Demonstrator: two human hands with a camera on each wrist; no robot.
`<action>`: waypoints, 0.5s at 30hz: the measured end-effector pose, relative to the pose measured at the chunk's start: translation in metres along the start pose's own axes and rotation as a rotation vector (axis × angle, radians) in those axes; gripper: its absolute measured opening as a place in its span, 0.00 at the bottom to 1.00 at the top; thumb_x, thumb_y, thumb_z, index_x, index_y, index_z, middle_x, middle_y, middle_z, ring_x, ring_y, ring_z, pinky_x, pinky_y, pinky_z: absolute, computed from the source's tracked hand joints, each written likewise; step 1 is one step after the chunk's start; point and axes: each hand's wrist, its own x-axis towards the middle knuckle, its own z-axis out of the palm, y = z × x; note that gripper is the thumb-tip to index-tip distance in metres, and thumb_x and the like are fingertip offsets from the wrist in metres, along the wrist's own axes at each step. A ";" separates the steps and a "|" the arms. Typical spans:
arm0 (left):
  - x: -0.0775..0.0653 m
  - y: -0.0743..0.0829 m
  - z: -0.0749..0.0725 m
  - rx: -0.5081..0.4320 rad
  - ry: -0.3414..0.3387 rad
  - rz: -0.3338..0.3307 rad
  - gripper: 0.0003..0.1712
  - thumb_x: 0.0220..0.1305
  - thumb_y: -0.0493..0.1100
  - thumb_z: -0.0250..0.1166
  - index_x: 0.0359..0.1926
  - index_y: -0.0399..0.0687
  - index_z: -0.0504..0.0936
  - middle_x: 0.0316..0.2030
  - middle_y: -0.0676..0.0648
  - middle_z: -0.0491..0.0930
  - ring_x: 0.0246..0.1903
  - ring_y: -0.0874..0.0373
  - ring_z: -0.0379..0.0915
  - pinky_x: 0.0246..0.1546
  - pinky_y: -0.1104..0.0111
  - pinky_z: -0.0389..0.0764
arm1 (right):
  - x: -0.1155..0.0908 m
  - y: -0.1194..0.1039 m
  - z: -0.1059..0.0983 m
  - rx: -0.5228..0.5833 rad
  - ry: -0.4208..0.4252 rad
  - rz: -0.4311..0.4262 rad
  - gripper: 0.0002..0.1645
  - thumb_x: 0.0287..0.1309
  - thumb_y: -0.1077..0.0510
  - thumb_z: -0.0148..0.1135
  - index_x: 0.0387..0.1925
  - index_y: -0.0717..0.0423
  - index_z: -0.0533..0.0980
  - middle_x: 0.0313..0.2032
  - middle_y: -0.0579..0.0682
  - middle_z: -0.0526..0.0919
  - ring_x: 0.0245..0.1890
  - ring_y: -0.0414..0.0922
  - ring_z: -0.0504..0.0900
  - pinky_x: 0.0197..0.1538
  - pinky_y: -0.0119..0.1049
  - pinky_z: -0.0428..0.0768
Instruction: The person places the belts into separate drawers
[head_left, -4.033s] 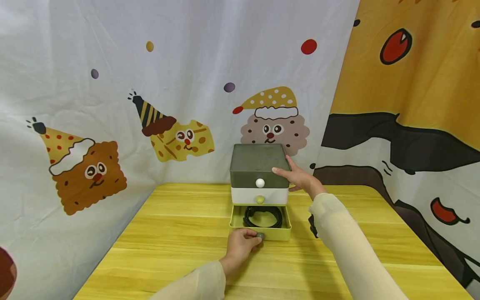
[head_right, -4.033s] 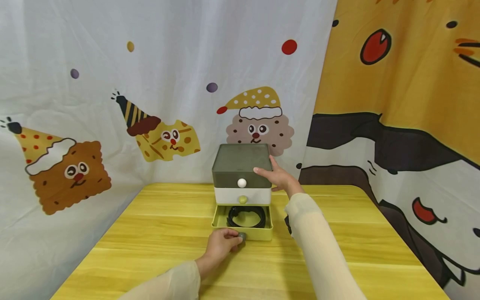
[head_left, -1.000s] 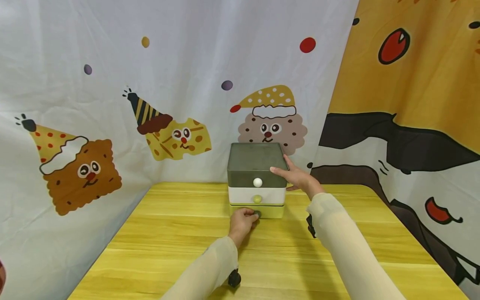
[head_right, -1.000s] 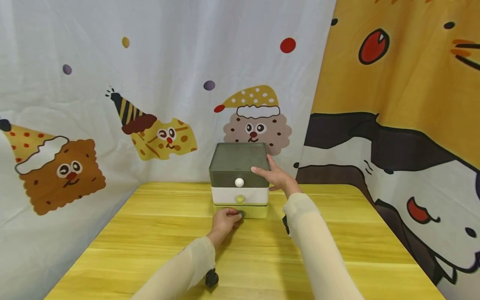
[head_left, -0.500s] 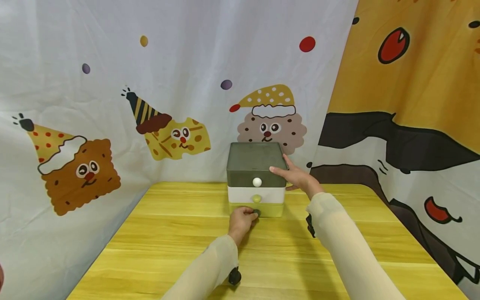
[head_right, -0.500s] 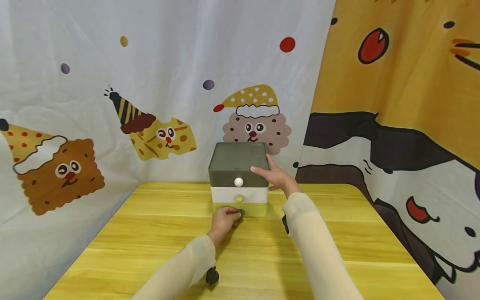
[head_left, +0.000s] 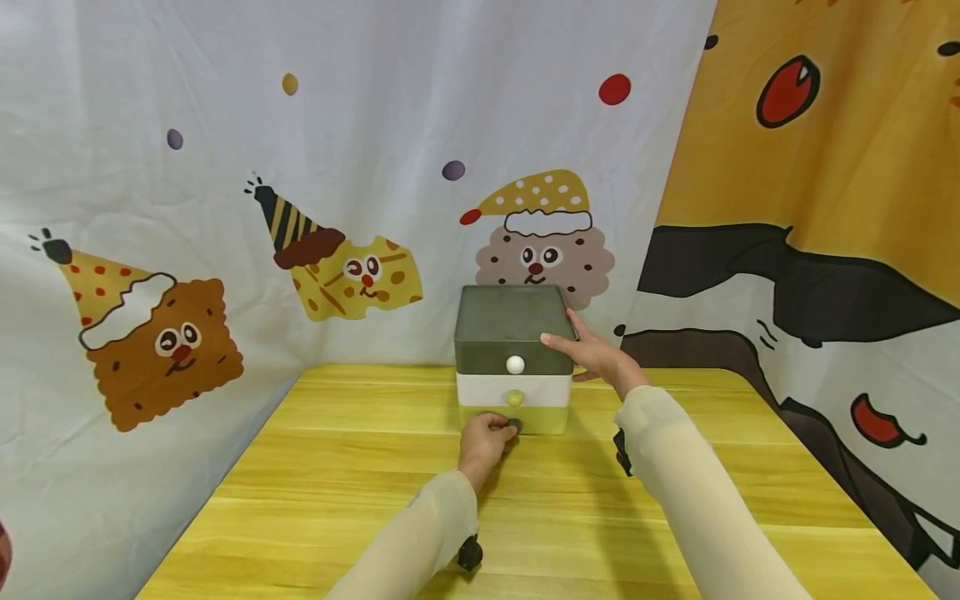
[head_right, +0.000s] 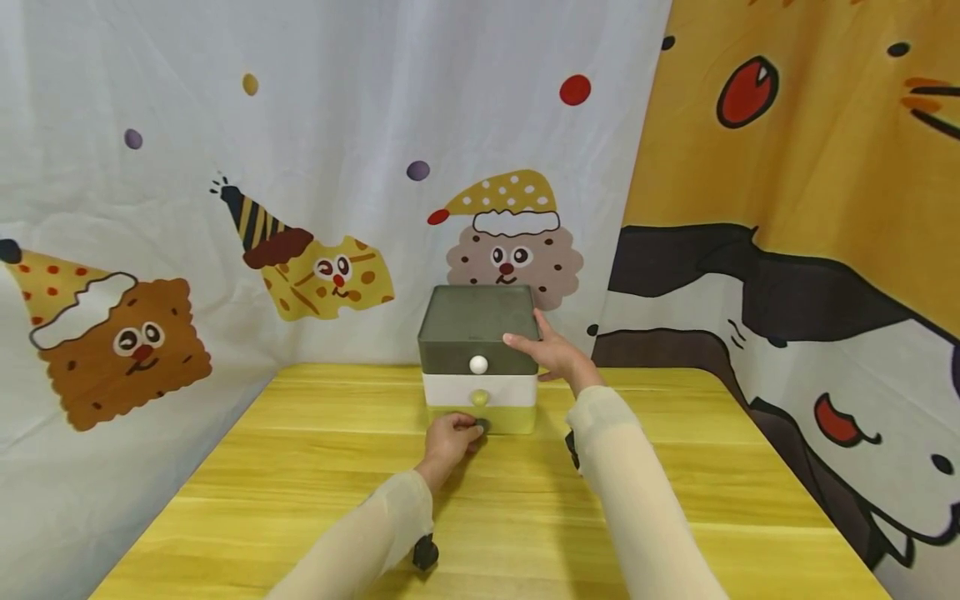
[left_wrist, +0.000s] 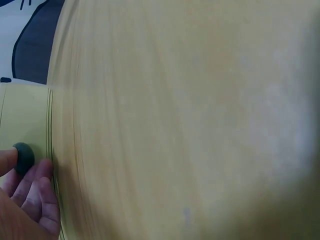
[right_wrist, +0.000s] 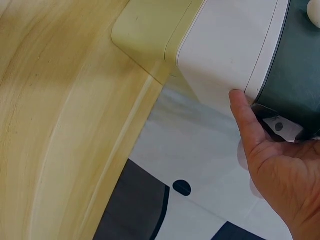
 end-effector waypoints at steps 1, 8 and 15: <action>0.000 -0.001 -0.001 0.004 -0.001 0.005 0.09 0.62 0.36 0.70 0.41 0.35 0.84 0.29 0.47 0.84 0.25 0.54 0.82 0.28 0.66 0.82 | 0.000 0.000 0.001 0.001 -0.002 0.000 0.64 0.61 0.29 0.58 0.76 0.30 0.23 0.77 0.56 0.25 0.75 0.62 0.43 0.61 0.59 0.71; 0.000 -0.002 -0.011 0.012 -0.008 0.030 0.11 0.62 0.36 0.70 0.43 0.34 0.84 0.30 0.45 0.84 0.28 0.49 0.83 0.29 0.65 0.83 | 0.002 -0.003 0.003 -0.003 -0.006 -0.011 0.63 0.61 0.28 0.57 0.75 0.30 0.22 0.77 0.57 0.26 0.75 0.62 0.44 0.63 0.60 0.69; 0.000 0.001 -0.022 0.054 0.011 0.070 0.11 0.61 0.35 0.70 0.43 0.32 0.83 0.32 0.45 0.83 0.28 0.49 0.82 0.29 0.65 0.82 | 0.002 0.003 -0.002 -0.020 -0.021 -0.011 0.61 0.62 0.27 0.54 0.74 0.28 0.20 0.77 0.56 0.25 0.75 0.63 0.44 0.63 0.61 0.67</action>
